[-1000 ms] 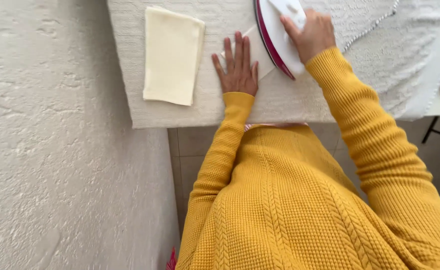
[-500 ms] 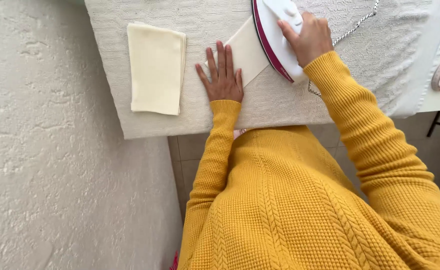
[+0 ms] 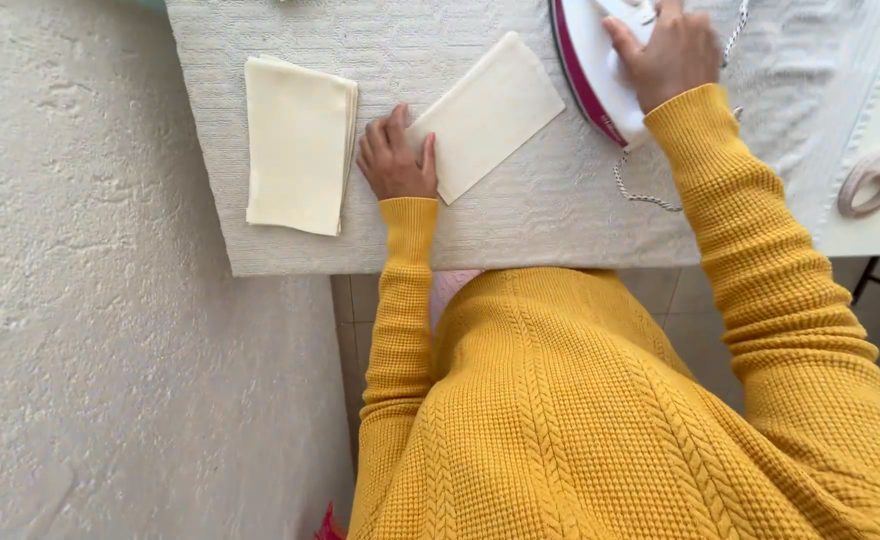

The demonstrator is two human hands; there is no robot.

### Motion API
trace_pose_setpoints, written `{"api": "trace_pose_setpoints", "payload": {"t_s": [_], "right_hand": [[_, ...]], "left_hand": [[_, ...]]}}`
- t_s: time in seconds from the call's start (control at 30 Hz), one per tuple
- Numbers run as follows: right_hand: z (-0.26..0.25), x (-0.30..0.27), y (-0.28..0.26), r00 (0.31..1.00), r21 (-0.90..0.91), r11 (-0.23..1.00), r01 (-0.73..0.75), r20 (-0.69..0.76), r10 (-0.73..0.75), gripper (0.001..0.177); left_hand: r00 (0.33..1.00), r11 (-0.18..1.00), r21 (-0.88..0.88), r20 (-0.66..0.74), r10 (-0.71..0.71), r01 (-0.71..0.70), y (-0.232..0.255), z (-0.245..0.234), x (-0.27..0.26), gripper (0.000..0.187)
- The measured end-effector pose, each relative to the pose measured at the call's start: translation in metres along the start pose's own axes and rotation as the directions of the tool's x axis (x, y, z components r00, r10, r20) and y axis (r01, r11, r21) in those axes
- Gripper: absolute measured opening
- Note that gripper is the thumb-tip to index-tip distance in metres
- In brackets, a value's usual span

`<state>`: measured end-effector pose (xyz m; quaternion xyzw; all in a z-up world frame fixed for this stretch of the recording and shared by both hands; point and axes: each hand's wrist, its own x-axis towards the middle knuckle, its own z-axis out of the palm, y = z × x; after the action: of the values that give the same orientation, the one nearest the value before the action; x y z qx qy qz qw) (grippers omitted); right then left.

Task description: Ironing small pieces of off-white fabric on a white table.

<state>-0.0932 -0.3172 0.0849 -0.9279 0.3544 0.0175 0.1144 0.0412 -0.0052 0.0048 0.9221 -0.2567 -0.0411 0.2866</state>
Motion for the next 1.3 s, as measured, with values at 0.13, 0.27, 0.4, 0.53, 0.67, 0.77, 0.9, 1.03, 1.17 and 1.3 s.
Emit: {"api": "trace_pose_setpoints", "payload": {"t_s": [0.13, 0.27, 0.4, 0.53, 0.67, 0.77, 0.9, 1.03, 1.17, 1.3], "right_hand": [[0.02, 0.028, -0.001, 0.865, -0.47, 0.833, 0.293, -0.241, -0.44, 0.056], [0.027, 0.036, -0.091, 0.635, -0.033, 0.635, 0.771, -0.012, -0.772, 0.049], [0.046, 0.065, -0.107, 0.451, 0.208, 0.484, 0.85, 0.187, -0.873, 0.045], [0.07, 0.095, -0.132, 0.44, 0.531, 0.567, 0.629, 0.358, -0.823, 0.045], [0.065, 0.097, -0.23, 0.483, 0.68, 0.636, 0.366, 0.446, -0.754, 0.042], [0.083, 0.085, -0.299, 0.554, 0.758, 0.588, 0.28, 0.373, -0.744, 0.027], [0.121, 0.08, -0.338, 0.681, 0.544, 0.689, 0.479, 0.265, -0.683, 0.023], [0.16, 0.085, -0.32, 0.675, 0.606, 0.657, 0.448, 0.252, -0.694, 0.023], [0.153, 0.122, -0.291, 0.722, 0.435, 0.615, 0.658, -0.134, -0.679, 0.008], [0.098, 0.127, -0.303, 0.478, -0.191, 0.585, 0.788, -0.409, -0.777, 0.04]], "left_hand": [[0.995, 0.996, 0.015, 0.043, -0.09, 0.089, -0.003, 0.006, 0.01, 0.04], [0.983, 0.985, 0.045, 0.062, -0.171, 0.168, 0.003, 0.004, 0.0, 0.028], [0.987, 0.919, -0.379, -0.069, -0.148, 0.111, 0.001, -0.028, -0.026, 0.021], [0.934, 0.576, -0.79, -0.015, -0.356, 0.207, -0.031, -0.051, -0.056, 0.023], [0.811, 0.444, -0.828, 0.023, -0.584, 0.343, -0.085, -0.074, -0.058, 0.026], [0.764, 0.389, -0.882, -0.053, -0.643, 0.266, -0.113, -0.095, -0.055, 0.027], [0.728, 0.303, -0.903, 0.016, -0.685, 0.305, -0.15, -0.089, -0.052, 0.034], [0.709, 0.241, -0.908, 0.082, -0.7, 0.342, -0.156, -0.091, -0.052, 0.039], [0.76, 0.33, -0.901, 0.001, -0.65, 0.283, -0.147, -0.119, -0.041, 0.04], [0.773, 0.883, -0.256, -0.428, -0.469, 0.394, -0.127, -0.143, -0.031, 0.038]]}}
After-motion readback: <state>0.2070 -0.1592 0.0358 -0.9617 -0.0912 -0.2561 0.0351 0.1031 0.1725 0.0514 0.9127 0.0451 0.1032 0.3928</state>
